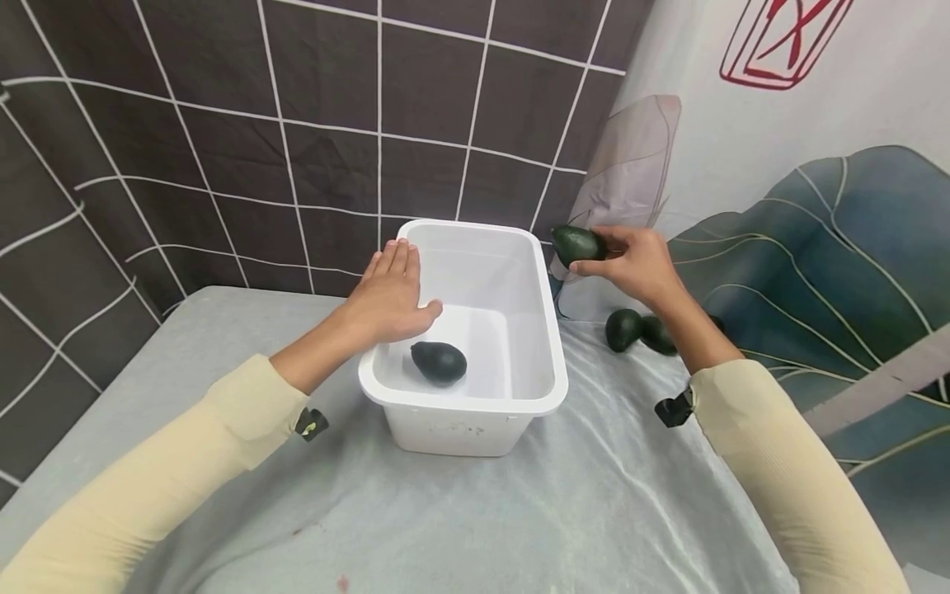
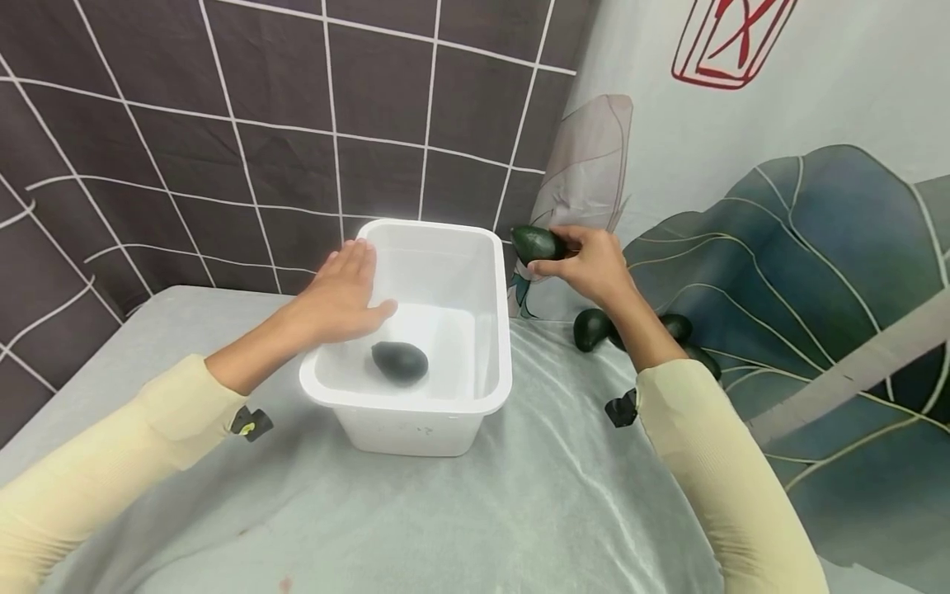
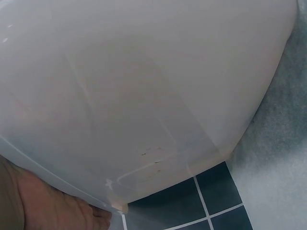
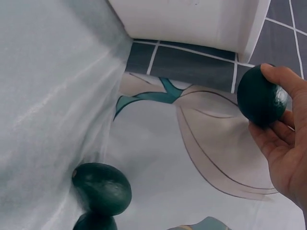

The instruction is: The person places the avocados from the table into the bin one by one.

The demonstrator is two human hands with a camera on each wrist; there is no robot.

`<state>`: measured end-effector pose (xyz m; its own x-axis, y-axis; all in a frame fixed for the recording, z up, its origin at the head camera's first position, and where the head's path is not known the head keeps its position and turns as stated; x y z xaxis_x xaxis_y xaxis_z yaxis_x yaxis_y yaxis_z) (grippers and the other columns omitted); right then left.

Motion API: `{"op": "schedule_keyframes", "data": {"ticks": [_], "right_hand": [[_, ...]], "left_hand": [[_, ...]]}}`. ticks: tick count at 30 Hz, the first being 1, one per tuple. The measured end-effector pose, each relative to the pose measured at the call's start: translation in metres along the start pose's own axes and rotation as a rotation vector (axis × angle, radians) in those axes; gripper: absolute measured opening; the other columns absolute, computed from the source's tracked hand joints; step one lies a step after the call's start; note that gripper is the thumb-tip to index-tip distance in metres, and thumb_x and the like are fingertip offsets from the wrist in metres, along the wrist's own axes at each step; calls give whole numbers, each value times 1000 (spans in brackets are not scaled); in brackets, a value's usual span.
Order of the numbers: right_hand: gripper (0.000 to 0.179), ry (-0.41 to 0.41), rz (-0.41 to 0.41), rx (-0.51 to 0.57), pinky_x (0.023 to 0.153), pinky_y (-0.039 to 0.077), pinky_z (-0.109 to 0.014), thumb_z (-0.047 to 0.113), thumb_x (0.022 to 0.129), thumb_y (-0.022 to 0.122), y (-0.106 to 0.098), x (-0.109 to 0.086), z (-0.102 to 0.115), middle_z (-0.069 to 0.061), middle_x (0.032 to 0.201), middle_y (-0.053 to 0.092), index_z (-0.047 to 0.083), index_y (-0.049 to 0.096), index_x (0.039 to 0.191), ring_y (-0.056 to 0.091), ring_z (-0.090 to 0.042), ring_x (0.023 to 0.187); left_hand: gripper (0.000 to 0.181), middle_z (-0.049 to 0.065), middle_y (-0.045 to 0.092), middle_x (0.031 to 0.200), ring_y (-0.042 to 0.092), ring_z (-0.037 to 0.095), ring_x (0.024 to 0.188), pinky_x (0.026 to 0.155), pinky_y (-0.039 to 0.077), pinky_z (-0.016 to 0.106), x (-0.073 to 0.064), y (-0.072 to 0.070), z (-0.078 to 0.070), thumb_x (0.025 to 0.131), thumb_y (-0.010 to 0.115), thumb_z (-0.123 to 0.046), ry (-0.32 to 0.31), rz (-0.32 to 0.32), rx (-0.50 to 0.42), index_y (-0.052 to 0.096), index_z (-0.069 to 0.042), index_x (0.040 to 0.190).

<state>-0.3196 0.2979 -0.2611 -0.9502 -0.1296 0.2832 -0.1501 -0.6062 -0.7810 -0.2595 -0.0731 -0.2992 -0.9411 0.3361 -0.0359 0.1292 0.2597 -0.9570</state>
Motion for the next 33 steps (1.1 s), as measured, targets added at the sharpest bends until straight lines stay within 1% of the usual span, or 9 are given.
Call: {"op": "schedule_keyframes", "data": {"ticks": [4, 11, 17, 23, 28, 33], "right_hand": [[76, -13, -3, 6, 79, 48, -10, 36, 88, 97, 0, 4, 3, -23, 143, 78, 5, 71, 153, 79, -42, 127], [72, -47, -10, -1, 80, 48, -10, 37, 87, 99, 0, 11, 12, -23, 136, 81, 5, 75, 147, 80, -41, 120], [75, -43, 2, 15, 77, 47, -6, 36, 86, 99, 0, 12, 19, -24, 136, 80, 4, 73, 148, 80, -42, 122], [75, -49, 12, 12, 78, 49, -8, 37, 86, 99, 2, 16, 24, -22, 137, 81, 6, 73, 149, 80, -39, 122], [73, -55, 10, 23, 78, 50, -7, 34, 86, 98, 3, 19, 29, -23, 137, 80, 5, 73, 148, 80, -41, 122], [75, -56, 22, 25, 78, 50, -6, 36, 87, 98, 4, 22, 37, -23, 140, 79, 4, 72, 150, 80, -41, 124]], "left_hand": [[100, 32, -7, 187, -8, 46, 178, 146, -2, 57, 1, 0, 1, 111, 43, -51, 1, 1, 1, 1, 13, 175], [101, 32, -9, 187, -9, 46, 178, 146, -3, 57, 1, 1, 2, 110, 44, -51, -1, 9, -2, 0, 12, 175], [102, 31, -9, 187, -9, 45, 178, 146, -3, 56, 1, 0, 1, 110, 45, -52, -2, 12, 7, 0, 12, 176], [101, 31, -10, 187, -10, 45, 178, 146, -4, 57, 0, -1, 2, 111, 44, -51, -11, 20, 14, -1, 12, 176], [101, 31, -9, 187, -9, 45, 178, 146, -4, 57, 0, -1, 1, 110, 44, -51, -3, 18, 10, 0, 12, 176], [101, 30, -8, 188, -9, 45, 178, 146, -3, 56, 1, 0, 1, 110, 45, -51, -7, 17, 14, 1, 11, 176]]}}
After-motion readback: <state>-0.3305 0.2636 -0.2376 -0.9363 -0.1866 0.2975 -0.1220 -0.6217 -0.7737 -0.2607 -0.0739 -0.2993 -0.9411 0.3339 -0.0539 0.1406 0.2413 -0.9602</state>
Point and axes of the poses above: each hand's wrist, its own x-axis towards the middle knuckle, its own y-axis out of the palm, z = x × y, the point moved 3 cm from there along x, towards the middle knuckle
